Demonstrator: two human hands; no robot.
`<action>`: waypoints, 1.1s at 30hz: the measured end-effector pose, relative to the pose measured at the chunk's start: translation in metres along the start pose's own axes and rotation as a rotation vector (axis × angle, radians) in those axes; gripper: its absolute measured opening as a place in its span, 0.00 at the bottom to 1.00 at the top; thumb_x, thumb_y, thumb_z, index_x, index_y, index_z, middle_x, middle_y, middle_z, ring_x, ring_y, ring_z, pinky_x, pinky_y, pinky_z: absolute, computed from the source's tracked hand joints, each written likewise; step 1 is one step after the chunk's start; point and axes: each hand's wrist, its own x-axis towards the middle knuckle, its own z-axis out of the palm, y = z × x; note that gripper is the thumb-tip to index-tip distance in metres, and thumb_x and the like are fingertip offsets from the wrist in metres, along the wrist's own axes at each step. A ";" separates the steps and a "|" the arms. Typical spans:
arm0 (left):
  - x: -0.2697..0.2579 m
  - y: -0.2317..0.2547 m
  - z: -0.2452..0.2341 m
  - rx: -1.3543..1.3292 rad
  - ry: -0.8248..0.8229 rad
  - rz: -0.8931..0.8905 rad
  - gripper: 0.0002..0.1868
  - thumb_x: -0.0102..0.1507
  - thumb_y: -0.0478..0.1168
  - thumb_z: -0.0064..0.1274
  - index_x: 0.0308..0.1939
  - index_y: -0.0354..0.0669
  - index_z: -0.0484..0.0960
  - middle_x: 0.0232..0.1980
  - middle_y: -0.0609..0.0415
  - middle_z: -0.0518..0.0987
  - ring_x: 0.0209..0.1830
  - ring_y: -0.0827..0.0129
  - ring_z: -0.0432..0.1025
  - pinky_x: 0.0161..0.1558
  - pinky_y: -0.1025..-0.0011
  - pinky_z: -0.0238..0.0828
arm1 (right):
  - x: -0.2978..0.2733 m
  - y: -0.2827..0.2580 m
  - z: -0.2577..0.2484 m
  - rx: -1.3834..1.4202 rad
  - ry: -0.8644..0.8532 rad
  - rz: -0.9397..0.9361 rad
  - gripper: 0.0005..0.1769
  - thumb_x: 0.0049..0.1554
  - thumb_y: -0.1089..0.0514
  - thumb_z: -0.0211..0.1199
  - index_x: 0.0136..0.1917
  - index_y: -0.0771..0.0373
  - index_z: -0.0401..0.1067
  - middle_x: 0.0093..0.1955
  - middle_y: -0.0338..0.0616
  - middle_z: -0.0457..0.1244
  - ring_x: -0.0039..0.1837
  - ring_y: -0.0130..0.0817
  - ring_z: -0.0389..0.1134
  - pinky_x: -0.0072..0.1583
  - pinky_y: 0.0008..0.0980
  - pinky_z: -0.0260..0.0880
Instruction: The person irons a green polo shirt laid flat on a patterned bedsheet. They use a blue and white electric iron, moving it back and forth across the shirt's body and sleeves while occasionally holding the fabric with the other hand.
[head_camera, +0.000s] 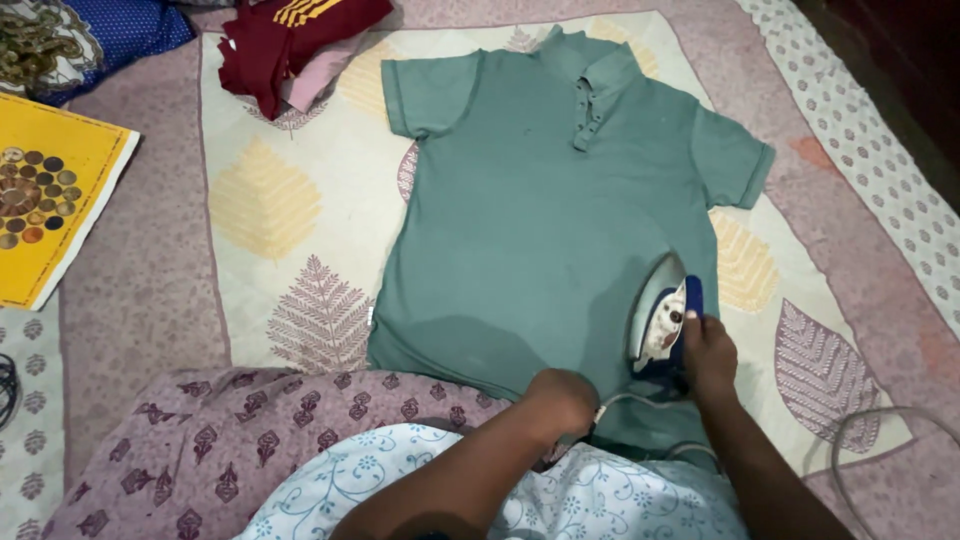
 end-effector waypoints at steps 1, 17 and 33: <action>-0.003 -0.001 0.000 -0.007 -0.019 -0.009 0.10 0.56 0.41 0.57 0.38 0.45 0.90 0.44 0.47 0.87 0.47 0.53 0.81 0.44 0.56 0.77 | 0.012 0.001 0.003 -0.032 0.022 -0.013 0.25 0.66 0.42 0.53 0.55 0.66 0.77 0.43 0.55 0.71 0.44 0.44 0.72 0.49 0.41 0.70; -0.001 0.000 -0.006 -0.055 -0.106 -0.059 0.18 0.56 0.45 0.59 0.47 0.42 0.88 0.51 0.45 0.84 0.53 0.52 0.78 0.51 0.58 0.76 | 0.190 0.027 0.013 0.246 -0.073 0.030 0.22 0.67 0.46 0.55 0.55 0.69 0.74 0.40 0.42 0.66 0.37 0.31 0.65 0.40 0.35 0.65; 0.024 0.009 0.015 -0.010 -0.251 0.134 0.18 0.55 0.40 0.56 0.46 0.35 0.88 0.52 0.39 0.84 0.49 0.48 0.79 0.49 0.57 0.76 | -0.024 0.062 -0.067 0.185 -0.305 0.144 0.27 0.63 0.40 0.54 0.61 0.63 0.72 0.39 0.42 0.62 0.39 0.31 0.58 0.41 0.30 0.57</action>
